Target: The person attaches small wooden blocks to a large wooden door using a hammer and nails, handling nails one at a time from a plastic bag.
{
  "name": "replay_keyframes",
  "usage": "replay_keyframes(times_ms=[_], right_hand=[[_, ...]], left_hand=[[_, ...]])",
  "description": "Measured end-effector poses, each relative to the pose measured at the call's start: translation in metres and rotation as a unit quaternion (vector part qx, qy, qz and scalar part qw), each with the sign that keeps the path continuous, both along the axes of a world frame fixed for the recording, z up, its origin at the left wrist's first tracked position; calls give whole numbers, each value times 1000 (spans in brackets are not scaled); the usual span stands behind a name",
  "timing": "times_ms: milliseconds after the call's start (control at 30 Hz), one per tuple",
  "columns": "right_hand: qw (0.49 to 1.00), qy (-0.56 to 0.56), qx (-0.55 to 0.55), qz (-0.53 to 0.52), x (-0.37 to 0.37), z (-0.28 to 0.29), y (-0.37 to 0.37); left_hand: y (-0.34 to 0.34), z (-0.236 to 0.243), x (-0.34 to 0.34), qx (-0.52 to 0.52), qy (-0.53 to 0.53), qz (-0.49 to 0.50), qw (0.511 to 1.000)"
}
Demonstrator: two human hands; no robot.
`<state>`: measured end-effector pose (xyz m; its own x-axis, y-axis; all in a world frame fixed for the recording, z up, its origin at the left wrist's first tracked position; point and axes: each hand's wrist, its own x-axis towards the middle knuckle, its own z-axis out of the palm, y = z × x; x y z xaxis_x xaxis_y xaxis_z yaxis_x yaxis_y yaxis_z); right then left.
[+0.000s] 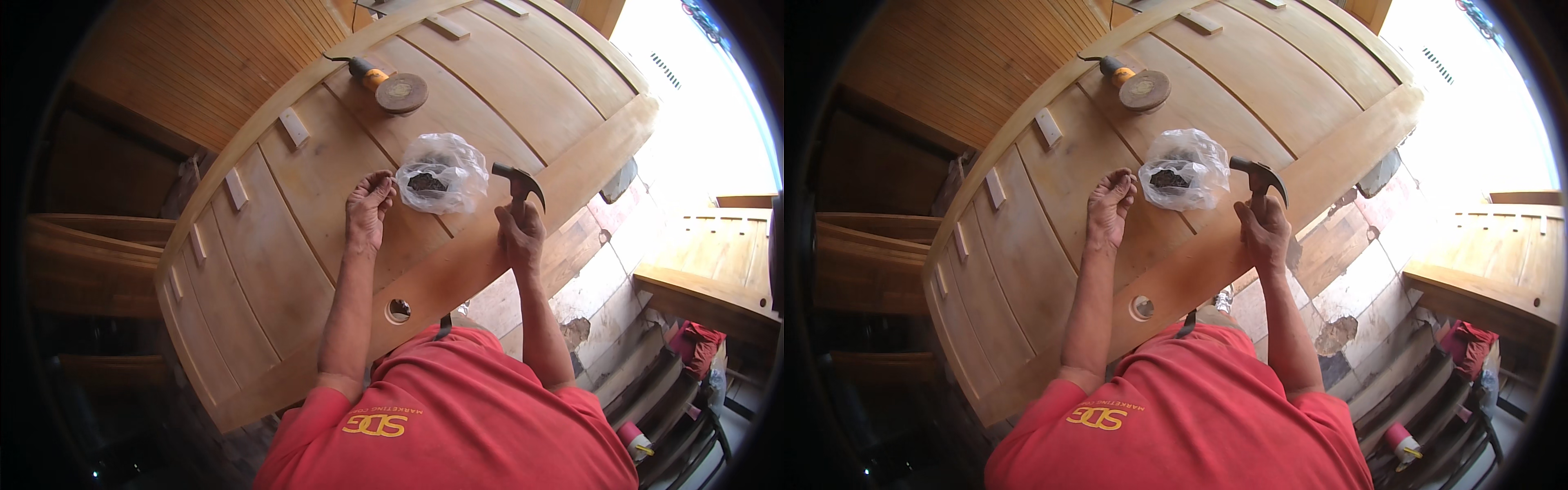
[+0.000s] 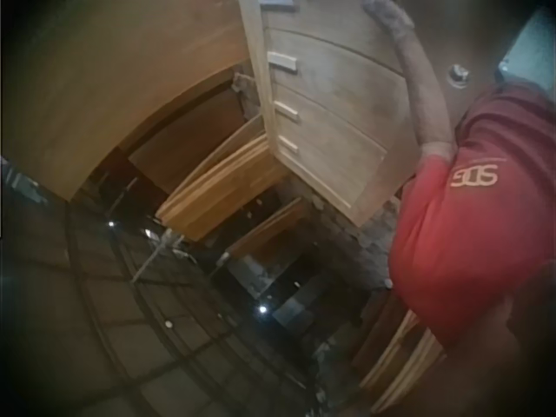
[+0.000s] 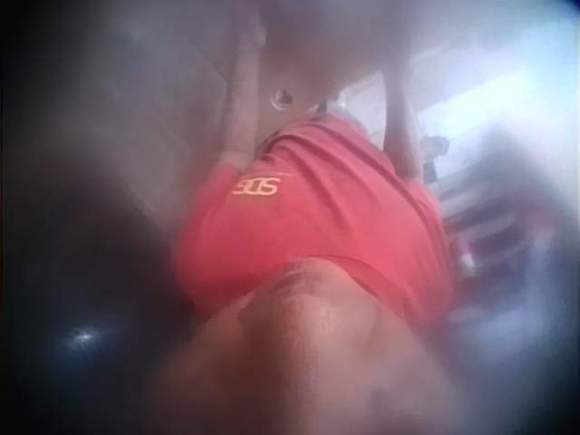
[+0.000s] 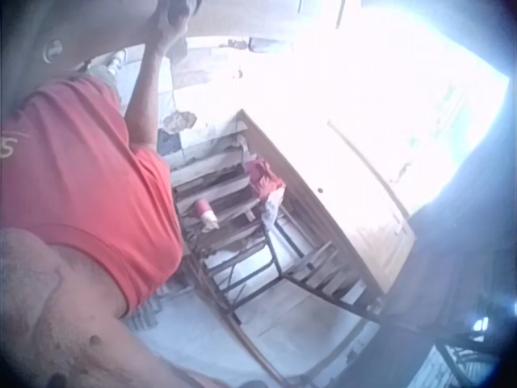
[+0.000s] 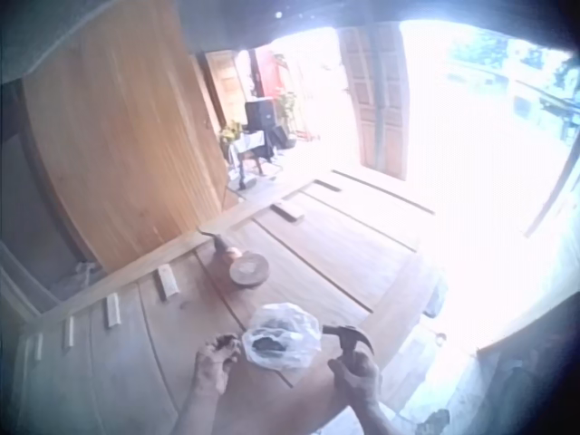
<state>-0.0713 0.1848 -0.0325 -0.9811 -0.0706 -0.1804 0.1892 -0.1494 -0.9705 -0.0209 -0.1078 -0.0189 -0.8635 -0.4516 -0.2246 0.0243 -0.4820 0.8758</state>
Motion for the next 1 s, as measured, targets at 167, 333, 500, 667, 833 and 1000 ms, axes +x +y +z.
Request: replay_keyframes(times_ms=[167, 333, 500, 667, 833, 1000], right_hand=[[1000, 10, 1, 8, 1, 1, 1], [1000, 19, -3, 19, 1, -1, 2], [999, 23, -13, 19, 1, -3, 2], [999, 14, -25, 17, 1, -1, 2], [999, 12, -27, 19, 1, -2, 2], [1000, 7, -22, 19, 0, -2, 2]], left_hand=[[10, 6, 5, 31, 33, -11, 999], [23, 7, -6, -189, -37, -36, 981], [29, 11, -23, -567, -138, -55, 810], [25, 13, -27, -693, -185, -77, 693], [26, 7, -32, -708, -198, -91, 672], [34, 13, -34, -726, -205, -106, 647]])
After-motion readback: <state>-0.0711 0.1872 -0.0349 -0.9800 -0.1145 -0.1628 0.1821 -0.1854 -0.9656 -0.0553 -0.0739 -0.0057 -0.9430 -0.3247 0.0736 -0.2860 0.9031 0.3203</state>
